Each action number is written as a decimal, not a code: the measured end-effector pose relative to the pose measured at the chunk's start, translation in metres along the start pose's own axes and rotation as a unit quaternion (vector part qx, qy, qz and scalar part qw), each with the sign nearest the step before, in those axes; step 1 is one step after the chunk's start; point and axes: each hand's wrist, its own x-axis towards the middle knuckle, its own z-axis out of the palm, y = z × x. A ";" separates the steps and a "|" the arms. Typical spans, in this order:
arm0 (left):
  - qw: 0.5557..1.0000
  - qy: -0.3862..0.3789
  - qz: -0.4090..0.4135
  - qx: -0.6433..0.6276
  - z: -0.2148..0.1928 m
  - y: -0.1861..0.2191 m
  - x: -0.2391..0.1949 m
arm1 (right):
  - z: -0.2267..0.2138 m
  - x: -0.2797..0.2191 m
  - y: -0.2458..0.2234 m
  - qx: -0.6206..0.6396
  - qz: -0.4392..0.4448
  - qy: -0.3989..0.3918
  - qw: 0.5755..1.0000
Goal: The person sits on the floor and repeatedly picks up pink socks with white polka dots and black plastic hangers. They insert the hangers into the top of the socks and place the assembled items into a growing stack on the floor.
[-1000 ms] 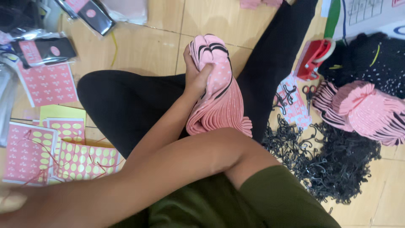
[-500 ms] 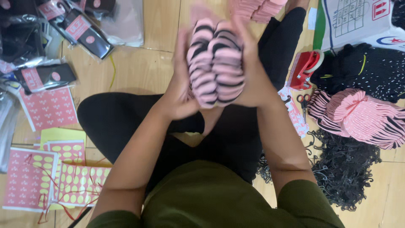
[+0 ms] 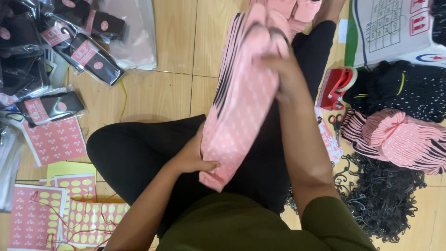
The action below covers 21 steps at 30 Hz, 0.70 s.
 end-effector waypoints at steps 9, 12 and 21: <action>0.971 0.118 -0.206 0.033 0.031 -0.055 -0.033 | -0.079 0.060 0.248 -0.344 -0.016 0.073 0.936; 0.969 0.127 -0.211 0.003 0.051 -0.048 -0.041 | -0.059 0.059 0.218 -0.422 -0.112 0.032 0.899; 0.920 0.076 -0.277 0.267 0.020 0.017 -0.040 | -0.031 0.036 0.186 -0.574 -0.205 0.024 0.793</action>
